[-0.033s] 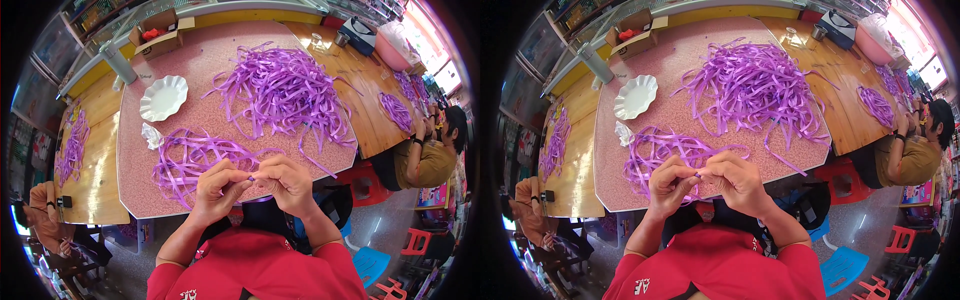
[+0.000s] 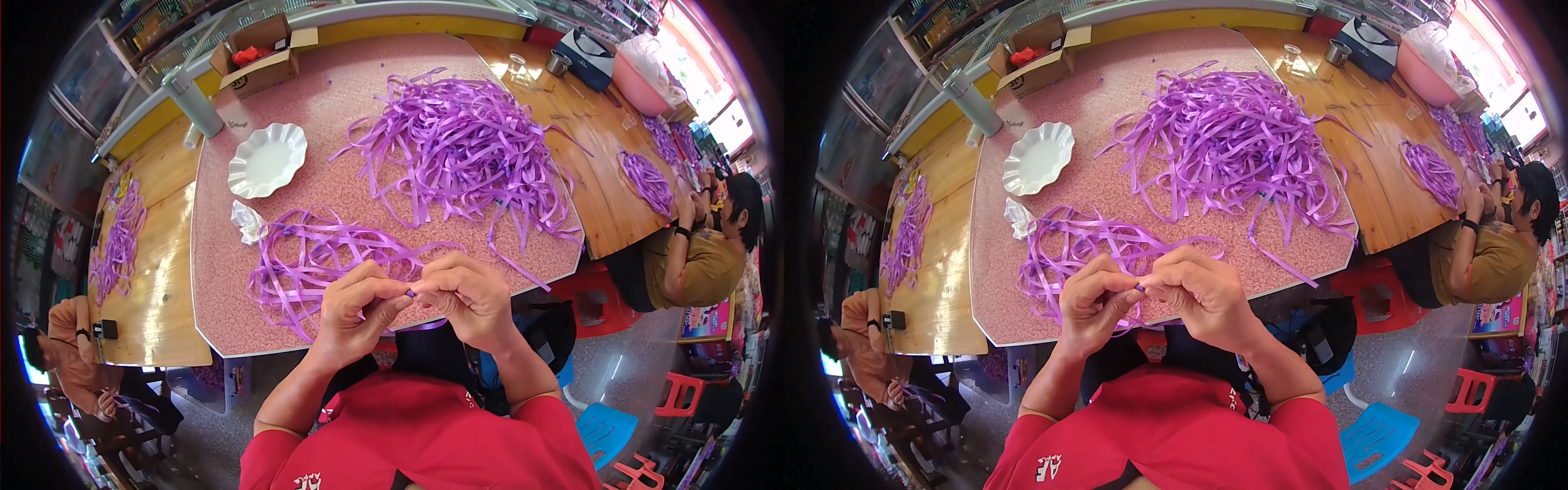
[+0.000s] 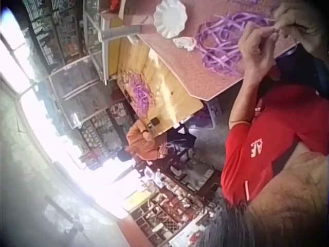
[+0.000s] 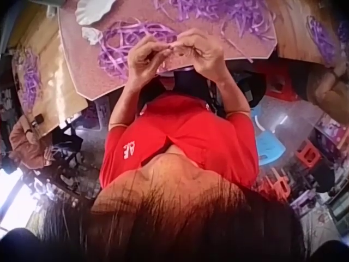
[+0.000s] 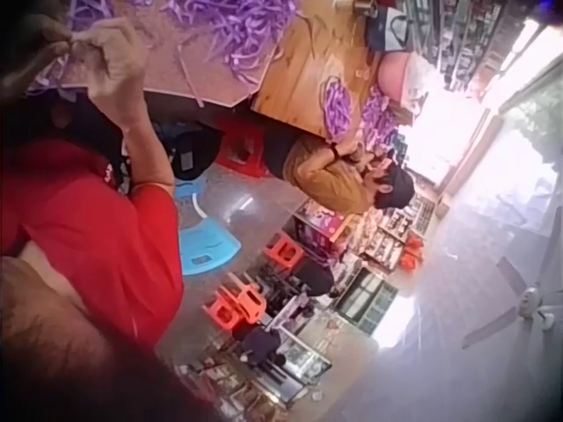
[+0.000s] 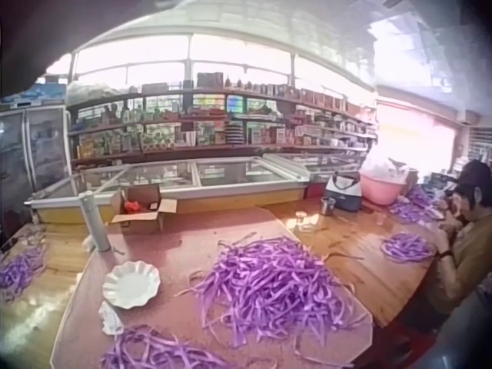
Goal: Braiding or tying together multiple strands of purple plastic ribbons at a work table.
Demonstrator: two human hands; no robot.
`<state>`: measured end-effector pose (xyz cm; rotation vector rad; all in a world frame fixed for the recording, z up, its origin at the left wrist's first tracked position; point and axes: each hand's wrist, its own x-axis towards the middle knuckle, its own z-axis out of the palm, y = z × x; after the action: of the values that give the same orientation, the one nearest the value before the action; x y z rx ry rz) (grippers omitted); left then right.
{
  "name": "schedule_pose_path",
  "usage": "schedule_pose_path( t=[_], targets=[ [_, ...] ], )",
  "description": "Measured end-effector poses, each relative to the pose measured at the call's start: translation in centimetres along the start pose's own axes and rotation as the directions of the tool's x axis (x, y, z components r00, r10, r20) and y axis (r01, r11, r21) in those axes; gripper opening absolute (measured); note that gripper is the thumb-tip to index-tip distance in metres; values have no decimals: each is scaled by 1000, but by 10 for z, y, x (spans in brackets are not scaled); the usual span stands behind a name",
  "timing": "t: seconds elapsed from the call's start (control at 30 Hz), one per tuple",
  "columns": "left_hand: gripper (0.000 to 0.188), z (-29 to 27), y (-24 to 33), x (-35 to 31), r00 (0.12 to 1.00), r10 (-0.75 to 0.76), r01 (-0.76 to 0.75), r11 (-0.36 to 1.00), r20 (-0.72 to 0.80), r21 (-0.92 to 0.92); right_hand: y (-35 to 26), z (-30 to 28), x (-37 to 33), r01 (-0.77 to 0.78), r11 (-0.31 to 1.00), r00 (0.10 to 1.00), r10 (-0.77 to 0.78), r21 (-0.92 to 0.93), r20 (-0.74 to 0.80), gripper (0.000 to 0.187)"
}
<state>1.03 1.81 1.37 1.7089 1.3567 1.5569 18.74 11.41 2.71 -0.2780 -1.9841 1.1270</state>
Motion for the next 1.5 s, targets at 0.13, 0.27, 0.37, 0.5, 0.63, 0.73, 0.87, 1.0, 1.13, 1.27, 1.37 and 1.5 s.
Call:
schedule_pose_path(
  t=[0.13,0.27,0.37,0.5,0.63,0.73,0.87,1.0,1.13,1.27,1.37,1.5],
  targets=[
    [14,4,-1,2,1000,-9,11,998,-26,69,10,8,-1,-95,990,995,98,101,-31,8],
    [11,10,-7,2,993,-50,60,994,-109,91,23,16,-10,-140,976,981,159,165,-114,12],
    [13,10,-10,0,990,-55,64,996,-126,66,17,18,-12,-199,911,960,256,361,-116,16],
    [15,6,-9,0,988,-100,103,995,-120,18,14,14,-15,-303,801,915,396,515,-77,21],
    [21,9,-15,-1,995,-27,26,1000,-95,-6,16,9,-13,-250,911,956,286,329,-65,21],
    [20,7,-13,-1,997,-25,26,1000,-79,4,19,8,-13,-154,977,984,166,149,-71,19],
    [19,1,-8,5,998,-40,40,999,48,-3,16,8,-12,-88,989,990,100,115,-100,19],
    [18,-4,-9,12,972,7,-10,1000,234,11,11,7,-10,-57,993,992,68,106,-103,21],
    [16,-3,-9,10,971,93,-109,992,222,63,2,2,-7,-131,988,988,136,79,-73,21],
    [16,-4,-12,12,952,144,-163,985,268,51,-3,-4,-3,-84,994,997,84,67,3,19],
    [16,-3,-13,12,944,206,-217,976,257,13,-7,-4,-3,-15,999,1000,15,39,-2,18],
    [17,6,-16,8,955,254,-266,962,151,61,-9,-2,-3,88,993,996,-90,-82,-27,19]
  ],
)
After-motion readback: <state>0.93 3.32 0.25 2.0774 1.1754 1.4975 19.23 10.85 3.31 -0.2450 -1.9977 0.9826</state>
